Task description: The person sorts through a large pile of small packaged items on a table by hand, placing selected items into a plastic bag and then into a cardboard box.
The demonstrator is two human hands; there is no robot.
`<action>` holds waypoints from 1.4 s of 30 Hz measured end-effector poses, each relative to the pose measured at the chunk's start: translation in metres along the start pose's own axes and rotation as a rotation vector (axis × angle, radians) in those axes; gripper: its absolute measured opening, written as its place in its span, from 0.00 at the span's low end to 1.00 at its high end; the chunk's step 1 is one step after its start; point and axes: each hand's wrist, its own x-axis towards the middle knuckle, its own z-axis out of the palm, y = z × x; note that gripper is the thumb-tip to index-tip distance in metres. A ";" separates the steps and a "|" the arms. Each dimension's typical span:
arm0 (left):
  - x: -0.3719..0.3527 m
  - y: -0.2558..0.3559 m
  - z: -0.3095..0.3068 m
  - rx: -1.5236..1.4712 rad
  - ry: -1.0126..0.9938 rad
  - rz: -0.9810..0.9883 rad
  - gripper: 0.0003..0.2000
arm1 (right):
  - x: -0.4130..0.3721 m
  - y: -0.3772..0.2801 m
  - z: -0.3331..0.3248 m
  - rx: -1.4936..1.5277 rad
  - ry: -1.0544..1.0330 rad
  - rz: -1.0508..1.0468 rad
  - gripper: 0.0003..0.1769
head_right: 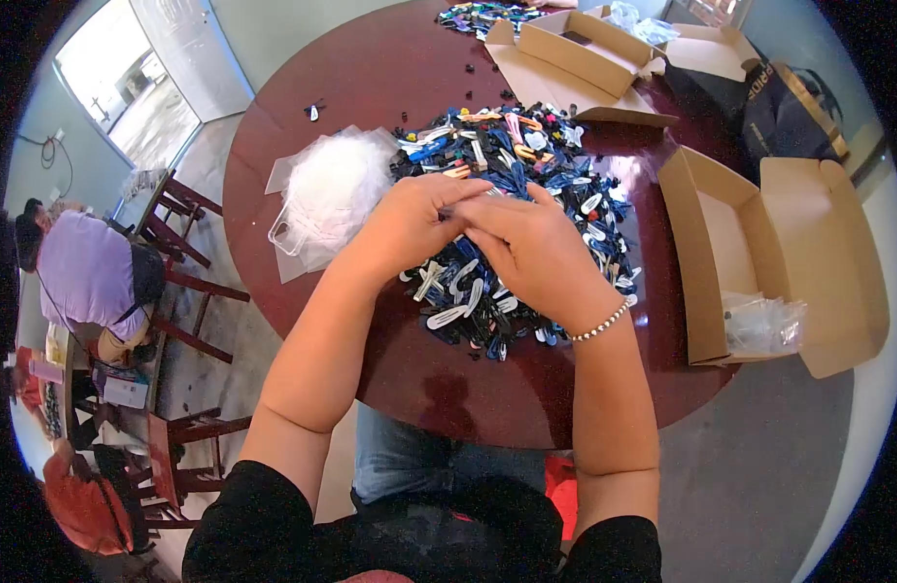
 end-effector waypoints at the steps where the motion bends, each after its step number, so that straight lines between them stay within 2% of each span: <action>1: 0.000 -0.003 0.003 0.014 0.012 0.030 0.22 | 0.000 0.000 -0.001 -0.003 -0.043 -0.028 0.13; 3: -0.001 -0.003 0.001 0.020 -0.003 0.079 0.29 | -0.001 -0.004 -0.005 -0.031 -0.075 -0.055 0.12; 6: -0.001 0.007 -0.004 -0.009 -0.052 0.064 0.32 | -0.002 -0.008 -0.010 -0.044 -0.118 -0.095 0.11; 8: -0.001 0.008 -0.002 -0.025 -0.009 0.101 0.31 | -0.003 -0.007 -0.011 -0.051 -0.145 -0.113 0.12; 11: 0.001 0.011 -0.005 -0.235 -0.081 0.035 0.21 | -0.003 -0.006 -0.011 -0.044 -0.132 -0.118 0.12; 16: 0.001 0.003 -0.001 -0.138 -0.050 -0.025 0.18 | -0.003 -0.001 -0.015 -0.031 -0.096 -0.118 0.13; 20: 0.001 -0.005 0.000 -0.066 0.064 -0.088 0.17 | -0.006 0.010 -0.027 0.032 0.068 -0.128 0.16; 21: 0.001 -0.006 -0.001 -0.081 0.015 -0.188 0.23 | -0.007 0.006 -0.035 0.071 0.094 -0.007 0.16; 22: 0.002 -0.007 -0.002 -0.091 0.014 -0.180 0.23 | -0.009 0.004 -0.041 0.111 0.121 0.114 0.16; 24: 0.003 -0.008 -0.002 -0.081 0.030 -0.273 0.23 | -0.025 0.004 -0.047 0.103 0.100 0.181 0.15; 26: 0.002 -0.005 -0.001 -0.110 0.063 -0.262 0.22 | -0.045 0.006 -0.047 -0.035 -0.202 0.198 0.12; 28: 0.003 -0.001 -0.003 -0.075 0.042 -0.262 0.22 | -0.069 -0.002 -0.039 -0.061 -0.244 0.223 0.11; 29: 0.003 -0.001 -0.002 -0.084 0.042 -0.249 0.21 | -0.080 -0.005 -0.036 -0.140 -0.260 0.231 0.14; 32: 0.003 0.002 -0.001 -0.032 0.007 -0.229 0.23 | -0.100 -0.009 -0.019 -0.329 -0.145 0.236 0.16; 33: 0.003 0.002 0.000 -0.032 0.015 -0.220 0.23 | -0.102 -0.009 -0.013 -0.347 -0.191 0.284 0.17; 36: 0.001 -0.003 0.004 -0.033 0.053 -0.200 0.23 | -0.100 -0.006 -0.002 -0.385 -0.144 0.268 0.16; 40: 0.000 0.000 0.002 -0.039 0.073 -0.184 0.21 | -0.094 0.002 -0.008 -0.242 -0.182 0.238 0.17; 42: 0.002 0.005 -0.001 -0.071 0.025 -0.265 0.22 | -0.095 0.006 -0.009 -0.201 -0.176 0.224 0.17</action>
